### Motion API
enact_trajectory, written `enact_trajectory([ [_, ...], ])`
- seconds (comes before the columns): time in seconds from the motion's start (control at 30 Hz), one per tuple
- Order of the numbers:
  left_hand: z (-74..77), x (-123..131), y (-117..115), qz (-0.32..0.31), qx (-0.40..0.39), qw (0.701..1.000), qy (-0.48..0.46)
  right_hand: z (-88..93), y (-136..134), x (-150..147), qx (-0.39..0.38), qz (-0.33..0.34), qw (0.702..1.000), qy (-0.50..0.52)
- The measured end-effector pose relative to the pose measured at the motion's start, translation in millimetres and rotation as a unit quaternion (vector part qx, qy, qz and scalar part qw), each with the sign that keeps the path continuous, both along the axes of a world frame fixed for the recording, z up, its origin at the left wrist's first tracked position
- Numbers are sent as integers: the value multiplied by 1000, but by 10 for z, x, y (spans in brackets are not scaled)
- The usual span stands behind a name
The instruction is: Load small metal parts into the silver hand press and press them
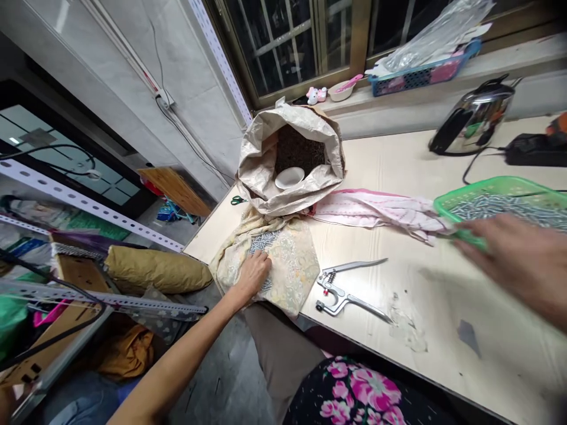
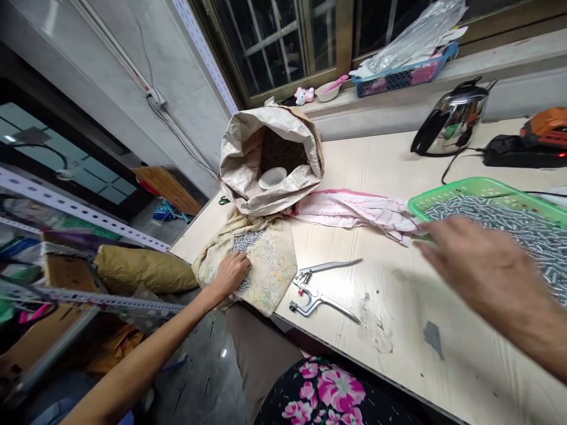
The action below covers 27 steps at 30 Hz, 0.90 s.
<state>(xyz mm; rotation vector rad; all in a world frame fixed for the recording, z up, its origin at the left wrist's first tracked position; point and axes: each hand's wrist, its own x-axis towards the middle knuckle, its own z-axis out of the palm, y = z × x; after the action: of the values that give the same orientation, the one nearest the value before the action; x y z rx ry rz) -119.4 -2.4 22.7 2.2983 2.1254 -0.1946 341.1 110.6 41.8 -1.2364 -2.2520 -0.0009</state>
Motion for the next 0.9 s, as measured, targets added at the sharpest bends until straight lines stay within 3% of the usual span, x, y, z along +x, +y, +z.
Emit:
enact_trajectory([
  [0.07,54,49,25,41,25,995,-82,-223,-343,-319,-67,109,992,17],
  [0.13,88,170,15,113,34,972,-206,-424,-650,-689,-150,202,968,-7],
  [0.23,61,469,-81,207,-5,902,-380,-623,-854,-1082,-195,216,954,-66],
  [0.33,-30,794,-226,226,-41,848,-477,-693,-834,-1192,-170,210,958,-99],
  [0.4,-94,961,-303,227,-40,833,-502,-682,-821,-1178,-116,218,963,-107],
  [0.53,-195,1131,-376,209,-18,839,-502,-613,-896,-1147,1,242,965,-95],
  [0.63,-250,1171,-400,181,-10,841,-509,-584,-940,-1159,35,242,966,-89],
  [0.77,-287,1182,-399,175,-13,853,-492,-582,-918,-1166,33,244,964,-100],
  [0.9,-269,1177,-346,175,-47,880,-439,-628,-894,-1142,-30,241,964,-108],
])
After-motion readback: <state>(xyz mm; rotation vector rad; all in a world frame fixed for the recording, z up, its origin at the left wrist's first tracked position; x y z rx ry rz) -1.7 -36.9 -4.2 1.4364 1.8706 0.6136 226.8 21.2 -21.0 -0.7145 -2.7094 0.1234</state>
